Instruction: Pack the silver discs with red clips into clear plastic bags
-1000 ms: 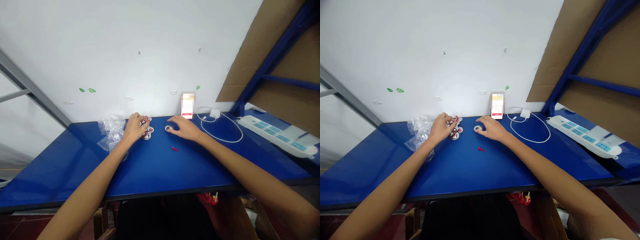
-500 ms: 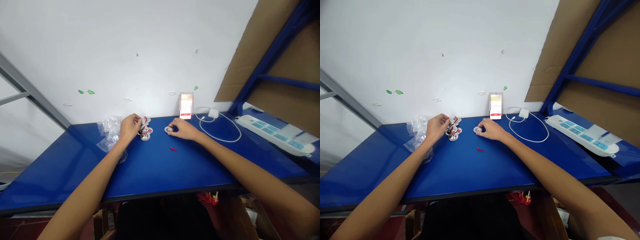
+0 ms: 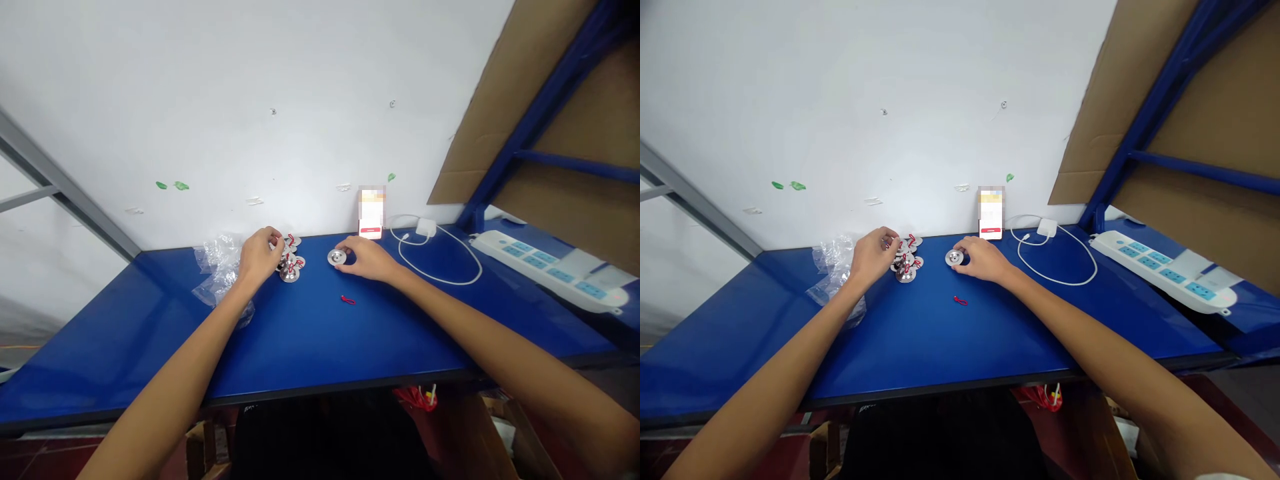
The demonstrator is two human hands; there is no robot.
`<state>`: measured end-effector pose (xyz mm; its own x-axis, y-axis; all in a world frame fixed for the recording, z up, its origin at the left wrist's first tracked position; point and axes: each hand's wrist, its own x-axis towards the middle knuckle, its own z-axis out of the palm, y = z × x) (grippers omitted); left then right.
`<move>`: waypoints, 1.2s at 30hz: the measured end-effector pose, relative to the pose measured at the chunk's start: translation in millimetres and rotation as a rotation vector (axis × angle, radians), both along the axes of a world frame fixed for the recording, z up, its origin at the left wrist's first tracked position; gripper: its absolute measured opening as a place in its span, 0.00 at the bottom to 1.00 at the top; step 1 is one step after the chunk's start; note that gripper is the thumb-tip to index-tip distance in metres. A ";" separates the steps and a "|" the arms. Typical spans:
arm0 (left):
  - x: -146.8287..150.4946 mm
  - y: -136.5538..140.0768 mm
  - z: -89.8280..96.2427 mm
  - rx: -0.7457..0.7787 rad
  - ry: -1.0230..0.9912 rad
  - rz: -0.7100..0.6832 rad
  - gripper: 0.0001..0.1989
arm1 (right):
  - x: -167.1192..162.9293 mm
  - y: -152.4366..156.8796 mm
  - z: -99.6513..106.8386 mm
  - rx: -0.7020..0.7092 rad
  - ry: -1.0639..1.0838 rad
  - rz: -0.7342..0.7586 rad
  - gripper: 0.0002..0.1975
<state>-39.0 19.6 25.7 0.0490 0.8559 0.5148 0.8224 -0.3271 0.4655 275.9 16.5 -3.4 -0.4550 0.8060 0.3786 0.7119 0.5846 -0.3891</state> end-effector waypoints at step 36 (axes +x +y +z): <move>47.3 -29.3 -8.7 -0.577 -0.703 -0.465 0.16 | -9.6 -43.8 51.2 -0.393 -0.255 0.372 0.04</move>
